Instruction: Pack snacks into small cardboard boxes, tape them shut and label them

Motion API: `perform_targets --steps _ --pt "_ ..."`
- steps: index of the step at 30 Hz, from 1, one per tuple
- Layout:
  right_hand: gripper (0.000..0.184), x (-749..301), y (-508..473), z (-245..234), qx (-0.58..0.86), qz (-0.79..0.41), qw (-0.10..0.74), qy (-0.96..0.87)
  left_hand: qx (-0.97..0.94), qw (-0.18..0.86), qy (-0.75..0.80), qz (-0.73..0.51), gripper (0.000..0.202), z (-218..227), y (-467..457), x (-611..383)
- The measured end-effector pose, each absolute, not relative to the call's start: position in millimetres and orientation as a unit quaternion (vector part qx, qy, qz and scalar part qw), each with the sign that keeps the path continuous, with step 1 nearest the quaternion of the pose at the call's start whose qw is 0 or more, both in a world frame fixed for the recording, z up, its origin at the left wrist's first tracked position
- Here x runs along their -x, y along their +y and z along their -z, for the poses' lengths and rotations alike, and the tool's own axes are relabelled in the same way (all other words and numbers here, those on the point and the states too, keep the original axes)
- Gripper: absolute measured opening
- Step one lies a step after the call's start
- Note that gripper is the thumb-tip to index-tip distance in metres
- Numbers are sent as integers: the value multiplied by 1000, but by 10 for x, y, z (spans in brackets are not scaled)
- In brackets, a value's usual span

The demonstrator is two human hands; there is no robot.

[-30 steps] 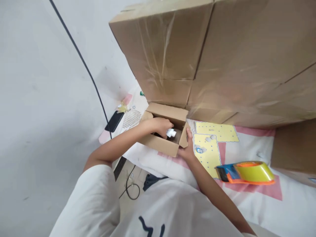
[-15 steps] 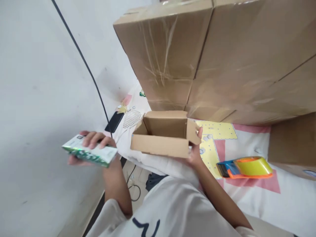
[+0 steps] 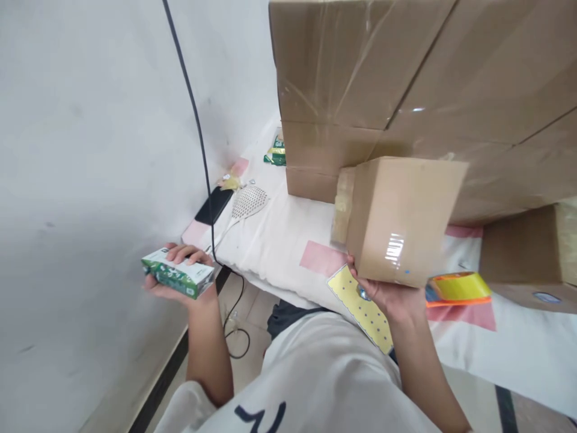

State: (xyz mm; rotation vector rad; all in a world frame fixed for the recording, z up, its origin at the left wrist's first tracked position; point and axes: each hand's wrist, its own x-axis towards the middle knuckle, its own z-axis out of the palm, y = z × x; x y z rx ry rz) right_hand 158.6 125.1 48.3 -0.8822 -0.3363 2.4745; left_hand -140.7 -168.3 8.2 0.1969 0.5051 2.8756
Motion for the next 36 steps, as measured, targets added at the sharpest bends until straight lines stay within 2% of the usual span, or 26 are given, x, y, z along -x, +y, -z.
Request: perform_targets --steps 2,5,9,10,14,16,18,22,26,31,34,36 --pt "62 -1633 1201 -464 324 -893 277 -141 -58 157 126 -978 61 16 -1620 1396" --pt "63 -1678 1169 -477 323 -888 277 -176 -33 191 110 -975 64 107 -1513 1299" --pt "57 -1683 1192 -510 327 -840 365 -233 33 228 202 -952 62 120 -1378 1172" --pt "58 -1691 1195 -518 333 -836 362 -242 50 246 255 -934 60 112 -1347 1153" --pt "80 -1818 1151 -565 353 -872 224 -257 96 327 492 -801 53 95 -1209 1072" --pt "82 -1943 1127 -589 372 -865 216 -260 99 340 554 -754 54 110 -1124 1015" --pt "76 -2104 1137 -591 397 -839 255 -272 94 341 574 -739 55 133 -1032 957" --pt "54 -2436 1222 -476 427 -740 394 -340 87 326 579 -742 55 146 -871 878" --pt "51 -2490 1195 -246 448 -678 378 -443 80 315 602 -729 52 113 -809 881" --pt "70 -2146 1062 69 380 -519 296 -706 65 237 629 -738 43 66 -916 961" --pt "98 -1865 1110 271 308 -428 318 -788 50 190 644 -740 40 9 -1058 1058" --pt "118 -1649 1196 383 226 -418 344 -810 32 153 643 -750 41 -62 -1166 1129"
